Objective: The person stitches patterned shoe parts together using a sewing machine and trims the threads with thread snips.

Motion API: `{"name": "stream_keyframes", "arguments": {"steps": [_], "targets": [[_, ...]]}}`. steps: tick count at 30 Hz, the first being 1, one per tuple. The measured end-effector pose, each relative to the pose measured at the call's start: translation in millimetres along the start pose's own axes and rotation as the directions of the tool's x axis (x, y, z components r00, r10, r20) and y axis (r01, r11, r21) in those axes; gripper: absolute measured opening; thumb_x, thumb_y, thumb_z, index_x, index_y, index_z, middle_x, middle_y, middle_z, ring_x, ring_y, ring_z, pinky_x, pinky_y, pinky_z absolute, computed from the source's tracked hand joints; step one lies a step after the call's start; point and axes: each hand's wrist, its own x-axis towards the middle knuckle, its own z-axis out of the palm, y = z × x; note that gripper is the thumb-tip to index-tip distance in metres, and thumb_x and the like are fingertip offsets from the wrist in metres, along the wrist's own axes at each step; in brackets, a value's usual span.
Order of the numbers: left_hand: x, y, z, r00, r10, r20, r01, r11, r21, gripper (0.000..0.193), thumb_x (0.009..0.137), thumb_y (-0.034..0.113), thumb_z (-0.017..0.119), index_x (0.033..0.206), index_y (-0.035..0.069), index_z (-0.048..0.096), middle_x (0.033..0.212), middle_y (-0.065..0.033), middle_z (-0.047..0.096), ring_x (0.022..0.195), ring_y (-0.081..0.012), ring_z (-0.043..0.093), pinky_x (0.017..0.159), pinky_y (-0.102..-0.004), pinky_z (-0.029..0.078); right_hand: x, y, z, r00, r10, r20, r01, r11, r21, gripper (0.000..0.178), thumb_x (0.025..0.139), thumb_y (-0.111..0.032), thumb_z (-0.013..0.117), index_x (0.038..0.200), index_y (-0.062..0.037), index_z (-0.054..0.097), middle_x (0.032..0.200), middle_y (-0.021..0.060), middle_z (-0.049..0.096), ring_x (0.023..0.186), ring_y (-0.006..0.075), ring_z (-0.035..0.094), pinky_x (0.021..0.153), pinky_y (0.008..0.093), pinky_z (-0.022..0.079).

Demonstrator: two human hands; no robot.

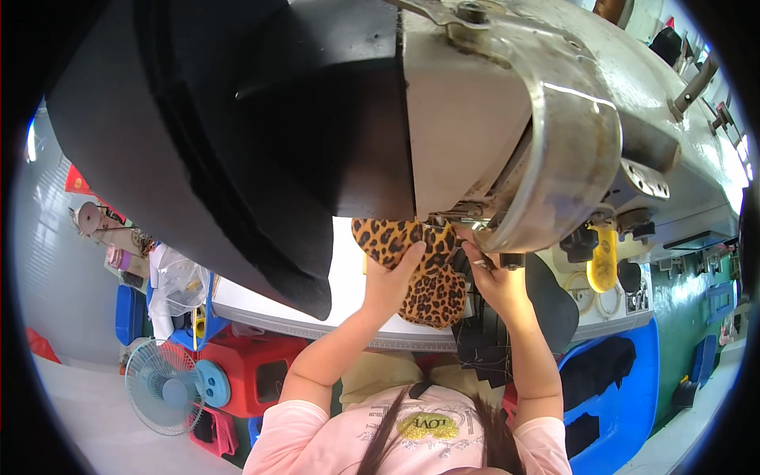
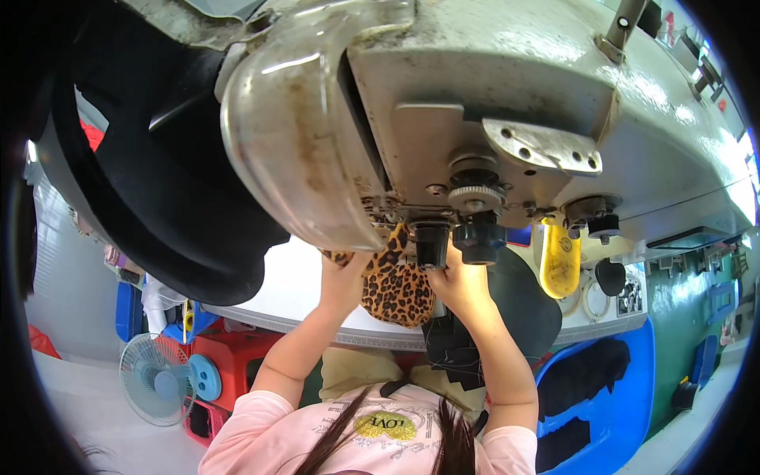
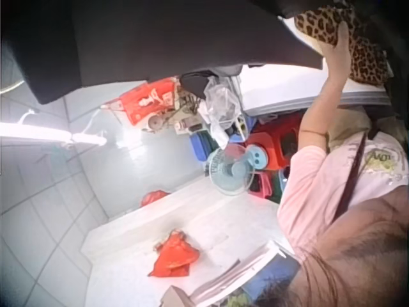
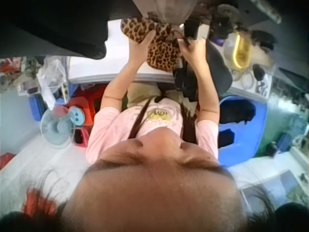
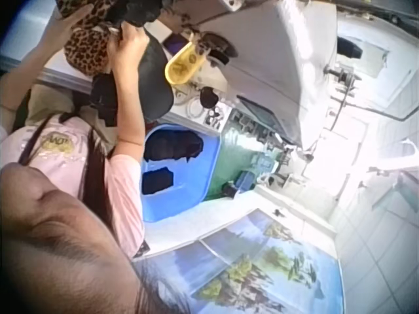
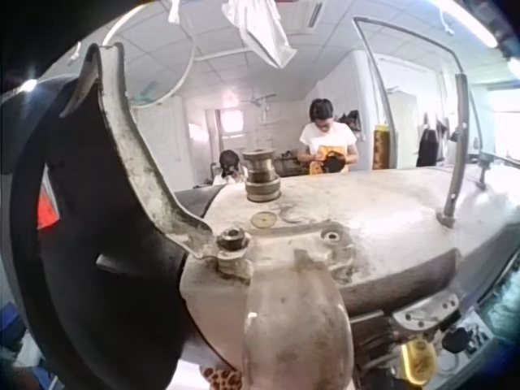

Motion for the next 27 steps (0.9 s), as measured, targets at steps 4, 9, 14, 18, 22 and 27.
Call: {"name": "stream_keyframes", "arguments": {"steps": [4, 9, 14, 18, 22, 27], "targets": [[27.6, 14.3, -14.8, 0.988, -0.085, 0.131, 0.076, 0.995, 0.071, 0.018, 0.078, 0.001, 0.058, 0.096, 0.000, 0.053, 0.089, -0.0038, 0.059, 0.079, -0.0105, 0.057, 0.070, -0.0245, 0.047, 1.4, 3.6, 2.8, 0.994, -0.107, -0.011, 0.105, 0.987, -0.119, 0.032, 0.074, 0.008, 0.056, 0.101, -0.0089, 0.061, 0.081, 0.0077, 0.061, 0.066, 0.0160, 0.058, 0.058, 0.0251, 0.045], [40.5, 38.2, -16.2, 0.971, 0.063, 0.229, -0.085, 0.993, 0.084, 0.015, 0.076, -0.001, 0.060, 0.091, -0.001, 0.055, 0.089, -0.0053, 0.059, 0.079, -0.0107, 0.057, 0.069, -0.0241, 0.048, 8.7, -11.8, 0.3, 0.991, -0.133, 0.033, 0.137, 0.968, -0.209, 0.047, 0.067, 0.014, 0.052, 0.105, -0.0131, 0.060, 0.075, 0.0052, 0.058, 0.059, 0.0124, 0.053, 0.052, 0.0242, 0.042], [53.7, 34.6, -26.9, 0.983, -0.042, 0.178, -0.017, 0.948, 0.318, 0.022, 0.070, 0.008, 0.068, 0.086, -0.002, 0.057, 0.083, -0.0045, 0.057, 0.076, -0.0122, 0.055, 0.067, -0.0254, 0.046, 10.1, -15.5, -0.3, 0.992, -0.123, 0.021, 0.125, 0.976, -0.178, 0.052, 0.064, 0.015, 0.051, 0.106, -0.0152, 0.059, 0.075, 0.0044, 0.058, 0.058, 0.0131, 0.051, 0.053, 0.0238, 0.042], [73.2, 38.7, -21.2, 0.984, -0.027, 0.179, -0.060, 0.884, 0.464, 0.028, 0.067, 0.009, 0.068, 0.089, -0.003, 0.057, 0.082, -0.0063, 0.056, 0.077, -0.0145, 0.054, 0.069, -0.0285, 0.045, 8.5, -12.1, 4.2, 0.995, -0.099, -0.010, 0.096, 0.981, -0.168, 0.054, 0.064, 0.015, 0.051, 0.107, -0.0162, 0.058, 0.075, 0.0040, 0.057, 0.056, 0.0133, 0.050, 0.053, 0.0240, 0.042], [79.0, 20.4, -36.3, 0.950, 0.139, 0.278, -0.260, 0.847, 0.463, 0.027, 0.067, 0.008, 0.067, 0.089, -0.003, 0.057, 0.082, -0.0083, 0.056, 0.079, -0.0149, 0.055, 0.069, -0.0289, 0.045, 7.4, -16.6, 4.8, 0.996, -0.086, 0.015, 0.087, 0.976, -0.201, 0.054, 0.063, 0.014, 0.052, 0.108, -0.0165, 0.058, 0.074, 0.0039, 0.056, 0.057, 0.0136, 0.051, 0.053, 0.0249, 0.042], [71.7, 20.6, -36.4, 0.970, -0.147, 0.193, 0.108, 0.974, 0.198, 0.025, 0.067, 0.006, 0.067, 0.088, -0.004, 0.057, 0.087, -0.0102, 0.057, 0.081, -0.0144, 0.056, 0.069, -0.0277, 0.045, 8.9, -20.0, 4.5, 0.996, -0.089, -0.001, 0.086, 0.973, -0.212, 0.053, 0.064, 0.013, 0.054, 0.109, -0.0170, 0.058, 0.076, 0.0041, 0.057, 0.060, 0.0160, 0.054, 0.056, 0.0274, 0.045]]}}
